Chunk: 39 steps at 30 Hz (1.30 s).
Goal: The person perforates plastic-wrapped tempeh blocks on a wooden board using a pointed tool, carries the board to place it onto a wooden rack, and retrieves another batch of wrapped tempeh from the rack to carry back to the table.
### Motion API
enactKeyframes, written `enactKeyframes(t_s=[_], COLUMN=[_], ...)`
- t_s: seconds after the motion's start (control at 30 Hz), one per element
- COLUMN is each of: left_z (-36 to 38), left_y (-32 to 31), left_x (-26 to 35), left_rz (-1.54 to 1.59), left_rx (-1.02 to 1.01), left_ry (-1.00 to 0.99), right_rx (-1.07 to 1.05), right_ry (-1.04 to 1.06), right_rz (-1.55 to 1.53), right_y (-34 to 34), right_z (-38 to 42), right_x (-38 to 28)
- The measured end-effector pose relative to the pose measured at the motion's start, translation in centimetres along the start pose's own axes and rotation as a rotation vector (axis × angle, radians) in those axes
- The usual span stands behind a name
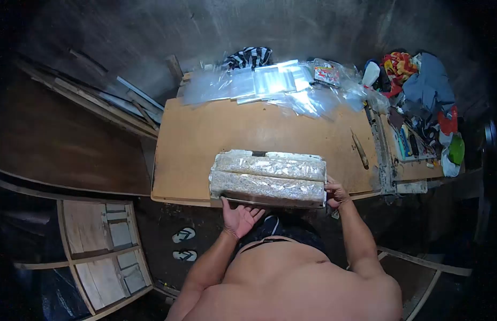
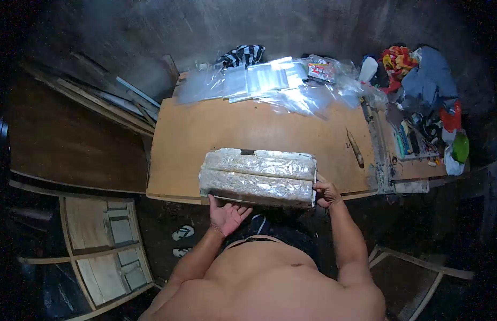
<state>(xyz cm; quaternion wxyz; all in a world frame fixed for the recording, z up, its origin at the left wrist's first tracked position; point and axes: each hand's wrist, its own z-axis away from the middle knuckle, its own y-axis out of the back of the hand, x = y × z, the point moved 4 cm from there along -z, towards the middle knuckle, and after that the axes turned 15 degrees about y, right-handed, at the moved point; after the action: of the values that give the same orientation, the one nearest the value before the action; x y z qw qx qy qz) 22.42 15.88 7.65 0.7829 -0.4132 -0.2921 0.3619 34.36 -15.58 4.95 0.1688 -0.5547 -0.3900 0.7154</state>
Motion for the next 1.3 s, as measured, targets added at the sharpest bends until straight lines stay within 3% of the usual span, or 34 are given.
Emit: enactKeyframes(t_s=[0.07,0.13,0.27,0.33,0.37,0.47,0.5,0.53,0.6,0.63,0.67,0.77,0.8,0.87,0.93,1.0,1.07,1.13,1.17,1.2,1.23,1.3], left_z=[0.2,0.3,-0.4,-0.4,-0.5,-0.3,-0.3,-0.4,-0.6,-0.8,-1.0,-1.2,-1.5,-2.1,-3.0,-3.8,-3.8,-3.8,-3.3,-2.8,-1.4,0.0], left_y=[0.1,0.4,2.1,1.9,2.3,2.0,2.1,1.7,1.5,1.6,1.7,1.5,1.6,1.7,1.6,1.4,1.9,2.7,3.3,3.5,3.6,4.1], left_x=[-0.1,-0.4,-0.2,-0.2,0.0,-0.2,-0.2,-0.1,-0.2,-0.1,0.0,-0.1,0.0,-0.1,-0.2,-0.1,0.0,0.8,1.0,1.1,2.2,4.4], left_rz=[-0.026,-0.002,-0.015,-0.054,-0.064,-0.094,-0.087,-0.081,-0.086,-0.08,-0.075,-0.104,-0.105,-0.1,-0.082,-0.072,-0.019,-0.117,-0.215,-0.211,-0.376,-0.66], left_rx=[-0.052,0.073,0.045,0.158,0.162,0.202,0.176,0.15,0.167,0.153,0.139,0.172,0.185,0.192,0.165,0.137,0.161,0.184,0.208,0.218,0.396,0.681], left_ry=[0.011,0.013,0.026,0.011,0.019,0.021,0.018,0.008,-0.002,-0.002,0.002,0.001,-0.013,-0.013,-0.033,-0.019,-0.046,-0.043,-0.044,-0.057,-0.222,-0.528], right_rx=[0.014,0.07,0.219,0.27,0.369,0.382,0.244,0.245,0.274,0.214,0.224,0.317,0.329,0.065,-0.075,0.355,0.292,0.255,0.392,0.487,0.592,0.693], right_ry=[0.042,0.06,0.047,-0.114,-0.079,-0.105,-0.152,-0.149,-0.079,0.086,0.088,-0.183,-0.18,0.027,0.17,-0.232,-0.323,0.209,0.463,0.512,0.554,0.244], right_rz=[-0.026,-0.01,0.148,0.249,0.366,0.633,0.686,0.684,1.062,1.309,1.311,1.427,1.424,1.702,1.78,0.745,0.59,1.59,1.742,1.832,1.915,2.023], right_y=[2.0,1.4,2.7,3.7,4.4,5.2,3.9,3.3,2.9,3.9,5.8,2.8,3.0,3.6,4.7,6.1,10.4,11.7,11.6,11.3,10.8,12.6], right_z=[-0.6,-0.8,-2.1,-2.8,-3.0,-4.0,-3.9,-4.5,-5.4,-6.8,-7.3,-7.0,-7.2,-8.7,-9.9,-8.6,-9.6,-10.8,-10.1,-9.2,-8.3,-7.9], right_x=[0.1,-0.4,-0.2,0.0,-0.2,-1.0,-2.1,-2.4,-3.2,-2.9,-2.6,-3.9,-3.8,-3.3,-3.2,-2.3,-1.9,-5.7,-7.3,-8.7,-10.3,-11.7])
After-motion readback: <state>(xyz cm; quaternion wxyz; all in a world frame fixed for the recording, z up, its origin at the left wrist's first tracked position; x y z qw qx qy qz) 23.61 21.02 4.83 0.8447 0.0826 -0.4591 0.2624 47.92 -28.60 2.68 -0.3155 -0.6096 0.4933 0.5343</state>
